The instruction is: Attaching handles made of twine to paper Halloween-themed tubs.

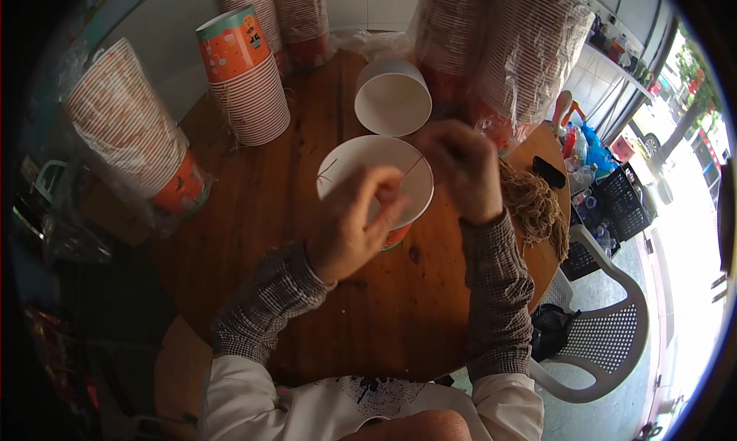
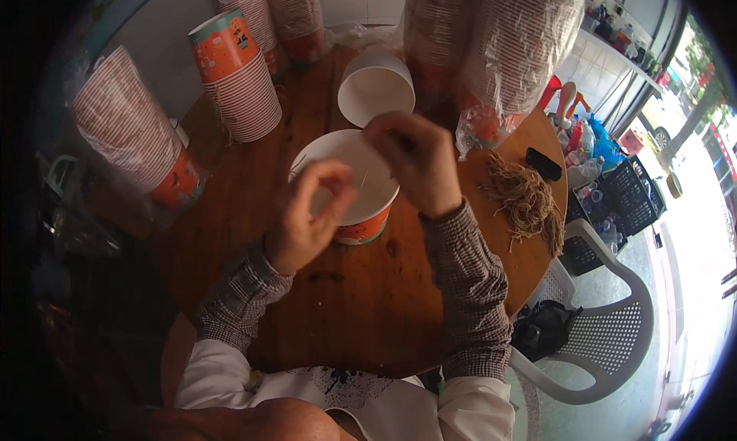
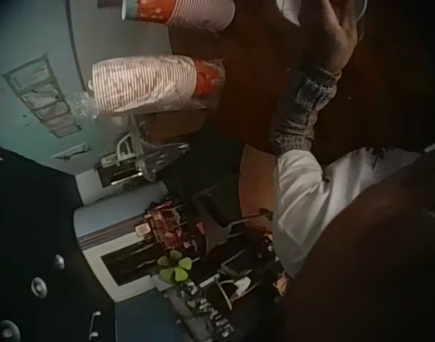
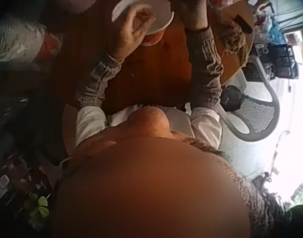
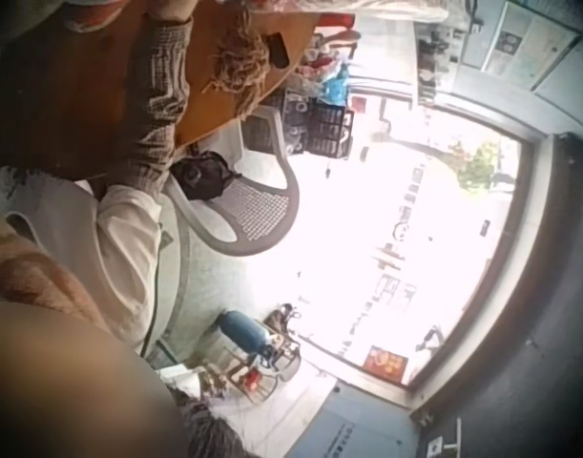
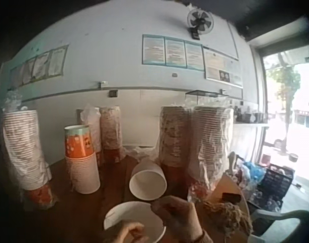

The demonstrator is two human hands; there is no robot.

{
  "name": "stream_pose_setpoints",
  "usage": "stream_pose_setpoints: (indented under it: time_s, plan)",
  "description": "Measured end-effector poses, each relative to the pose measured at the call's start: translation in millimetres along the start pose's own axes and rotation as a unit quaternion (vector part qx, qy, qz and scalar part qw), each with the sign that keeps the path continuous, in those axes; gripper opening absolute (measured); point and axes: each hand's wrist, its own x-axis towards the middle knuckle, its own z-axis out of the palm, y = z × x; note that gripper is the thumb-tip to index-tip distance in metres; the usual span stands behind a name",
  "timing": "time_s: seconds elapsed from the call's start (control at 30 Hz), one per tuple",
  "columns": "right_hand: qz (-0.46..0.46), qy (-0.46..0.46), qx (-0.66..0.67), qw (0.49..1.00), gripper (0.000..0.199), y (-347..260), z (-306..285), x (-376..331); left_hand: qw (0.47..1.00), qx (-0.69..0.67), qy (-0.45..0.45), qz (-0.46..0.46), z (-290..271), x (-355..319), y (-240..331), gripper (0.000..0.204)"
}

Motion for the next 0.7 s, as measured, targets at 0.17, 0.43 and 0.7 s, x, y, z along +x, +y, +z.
stream_pose_setpoints:
  time_s: [0.17, 0.43, 0.7]
  plan:
    - [-0.131, 0.328, 0.017, 0.936, 0.007, 8.0, -63.9, 1.1, 0.972, 0.198, -0.105, 0.072, 34.7, -18.3, 9.7, 0.047]
    - [-0.023, 0.316, 0.093, 0.944, 0.011, 96.4, -71.9, -47.2, 0.964, 0.183, -0.174, 0.090, -5.6, -6.1, -25.5, 0.013]
    - [0.107, 0.253, 0.260, 0.926, 0.012, 94.1, -29.8, -68.8, 0.939, 0.274, -0.208, 0.032, -42.7, -12.6, -22.7, 0.032]
